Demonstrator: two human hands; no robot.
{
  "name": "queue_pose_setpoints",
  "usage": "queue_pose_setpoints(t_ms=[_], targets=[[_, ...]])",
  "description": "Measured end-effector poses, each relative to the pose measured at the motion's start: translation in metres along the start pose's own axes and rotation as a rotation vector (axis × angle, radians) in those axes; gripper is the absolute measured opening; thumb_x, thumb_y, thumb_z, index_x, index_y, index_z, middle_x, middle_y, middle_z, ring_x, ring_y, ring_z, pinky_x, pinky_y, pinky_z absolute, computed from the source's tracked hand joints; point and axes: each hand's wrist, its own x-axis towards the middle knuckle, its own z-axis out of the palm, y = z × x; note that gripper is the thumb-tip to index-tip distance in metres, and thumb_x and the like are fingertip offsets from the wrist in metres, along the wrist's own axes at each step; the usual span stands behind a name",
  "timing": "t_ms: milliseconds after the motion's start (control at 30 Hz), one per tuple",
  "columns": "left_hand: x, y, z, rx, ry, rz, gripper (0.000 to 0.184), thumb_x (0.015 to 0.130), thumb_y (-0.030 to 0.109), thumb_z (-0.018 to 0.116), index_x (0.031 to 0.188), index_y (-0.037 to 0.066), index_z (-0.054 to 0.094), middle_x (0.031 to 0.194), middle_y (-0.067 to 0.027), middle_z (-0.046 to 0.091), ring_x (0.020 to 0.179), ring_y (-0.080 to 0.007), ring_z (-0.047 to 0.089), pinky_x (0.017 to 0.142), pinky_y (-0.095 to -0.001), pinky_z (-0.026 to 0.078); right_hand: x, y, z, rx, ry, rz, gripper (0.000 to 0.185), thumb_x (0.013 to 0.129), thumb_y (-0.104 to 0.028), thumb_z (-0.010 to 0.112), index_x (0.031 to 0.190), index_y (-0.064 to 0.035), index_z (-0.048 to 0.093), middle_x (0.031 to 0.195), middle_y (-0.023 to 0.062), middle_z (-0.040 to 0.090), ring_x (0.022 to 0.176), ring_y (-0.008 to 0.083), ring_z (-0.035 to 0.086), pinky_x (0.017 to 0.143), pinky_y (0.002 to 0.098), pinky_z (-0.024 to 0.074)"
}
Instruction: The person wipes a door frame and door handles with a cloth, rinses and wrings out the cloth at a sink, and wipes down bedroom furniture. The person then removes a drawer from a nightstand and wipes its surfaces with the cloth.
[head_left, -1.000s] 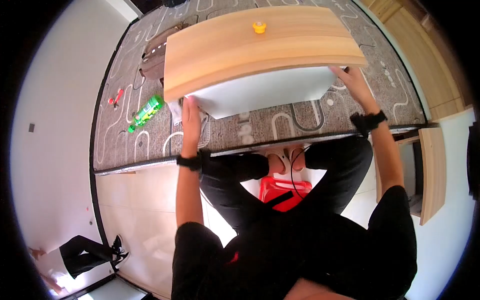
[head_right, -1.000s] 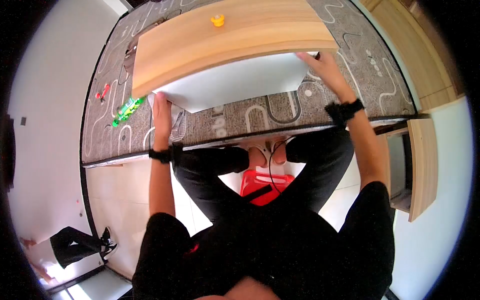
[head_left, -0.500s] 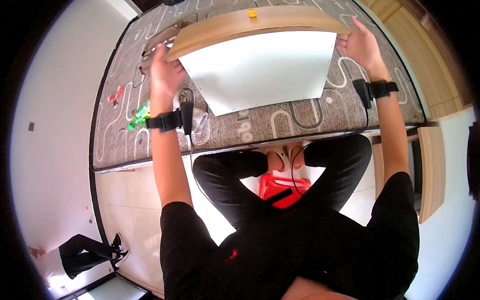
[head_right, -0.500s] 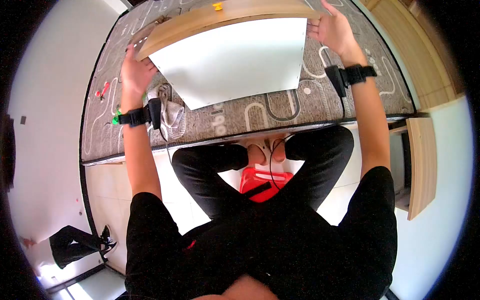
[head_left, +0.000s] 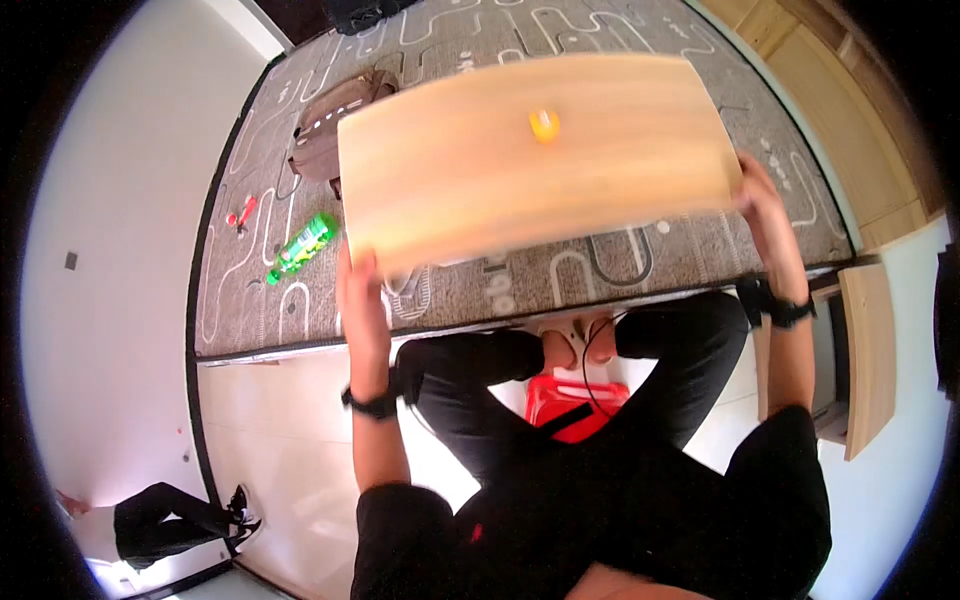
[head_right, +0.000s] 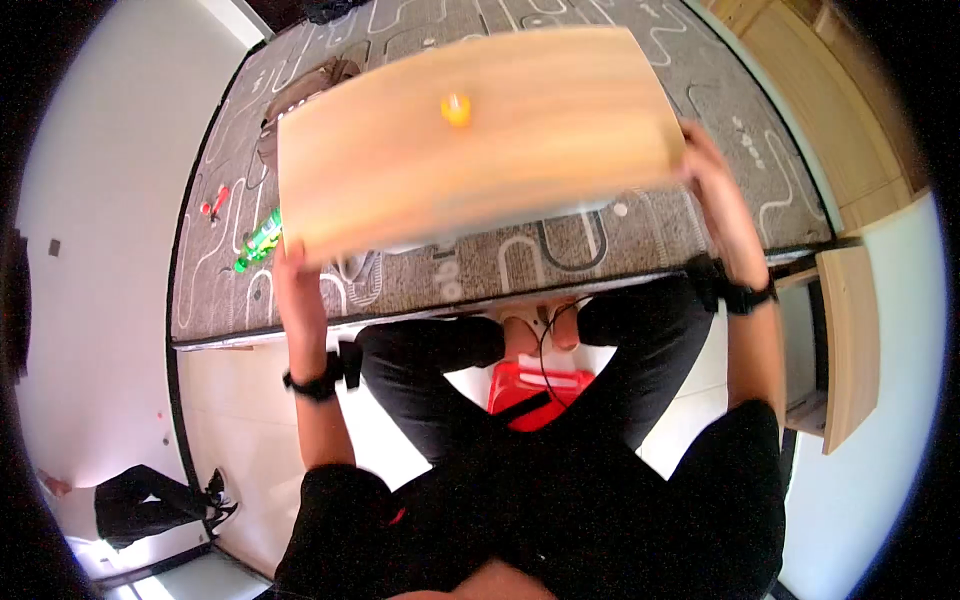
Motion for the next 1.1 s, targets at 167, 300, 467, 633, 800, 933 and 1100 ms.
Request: queue_pose_setpoints(t_ms=[167, 300, 467, 633, 800, 933, 1100], targets=[[-0.084, 0.014, 0.000, 0.399, 0.039, -0.005, 0.048, 0.087, 0.013, 0.052, 0.130, -0.005, 0.040, 0.119, -0.0129, 0.052, 0.112, -0.0196, 0.047, 0.096, -0.0314, 0.036, -0.061, -0.004, 0.022, -0.159, 0.077, 0.027, 0.056, 0.084, -0.025, 0.044, 0.130, 0.0046, 0.033, 0.112, 0.0104, 0.047, 0.103, 0.0176, 0.042, 0.094, 0.0291, 0.0342], [-0.118, 0.001, 0.000, 0.468, 0.148, -0.082, 0.038, 0.095, 0.021, 0.048, 0.124, -0.004, 0.043, 0.114, -0.0115, 0.052, 0.103, -0.0174, 0.048, 0.092, -0.0308, 0.038, -0.100, 0.038, 0.028, -0.143, 0.236, 0.027, 0.056, 0.093, -0.024, 0.043, 0.137, 0.0061, 0.026, 0.121, 0.0130, 0.046, 0.109, 0.0212, 0.042, 0.098, 0.0299, 0.0313], [-0.125, -0.022, 0.029, 0.370, 0.543, -0.018, 0.044, 0.099, 0.036, 0.035, 0.117, -0.002, 0.047, 0.106, -0.0119, 0.053, 0.094, -0.0185, 0.049, 0.085, -0.0317, 0.039, -0.134, 0.064, 0.051, 0.005, 0.383, -0.015, 0.051, 0.096, -0.020, 0.045, 0.138, 0.0036, 0.027, 0.124, 0.0098, 0.045, 0.108, 0.0159, 0.042, 0.096, 0.0275, 0.0320], [-0.130, -0.041, 0.019, -0.074, 0.765, -0.230, 0.052, 0.100, 0.045, 0.022, 0.110, 0.002, 0.050, 0.106, -0.0097, 0.054, 0.101, -0.0209, 0.051, 0.086, -0.0333, 0.042, -0.157, 0.110, 0.070, 0.211, 0.661, -0.107, 0.037, 0.096, -0.027, 0.043, 0.122, -0.0005, 0.043, 0.099, 0.0040, 0.051, 0.093, 0.0143, 0.047, 0.083, 0.0275, 0.0370], [-0.100, -0.034, 0.013, -0.240, 0.856, -0.055, 0.039, 0.099, 0.038, 0.031, 0.102, 0.003, 0.048, 0.098, -0.0083, 0.050, 0.089, -0.0185, 0.049, 0.079, -0.0333, 0.041, -0.121, 0.094, 0.074, 0.444, 1.119, -0.176, 0.035, 0.097, -0.034, 0.035, 0.105, -0.0030, 0.050, 0.097, 0.0060, 0.053, 0.093, 0.0159, 0.049, 0.085, 0.0325, 0.0390], [-0.059, -0.044, 0.001, 0.119, 0.560, 0.381, 0.032, 0.097, 0.028, 0.032, 0.079, 0.004, 0.042, 0.075, -0.0049, 0.047, 0.072, -0.0151, 0.047, 0.066, -0.0316, 0.041, -0.089, 0.088, 0.041, 0.569, 0.393, -0.574, 0.040, 0.096, -0.037, 0.033, 0.103, -0.0034, 0.054, 0.103, 0.0088, 0.058, 0.097, 0.0195, 0.053, 0.085, 0.0347, 0.0417], [0.013, -0.075, 0.016, -0.030, 0.630, 0.432, 0.036, 0.095, 0.041, 0.037, 0.095, 0.006, 0.049, 0.089, -0.0062, 0.053, 0.082, -0.0158, 0.055, 0.076, -0.0333, 0.048, 0.003, 0.093, 0.067, 0.253, 0.859, -0.480, 0.045, 0.095, -0.044, 0.033, 0.105, -0.0039, 0.052, 0.102, 0.0089, 0.057, 0.096, 0.0229, 0.055, 0.087, 0.0402, 0.0426]])
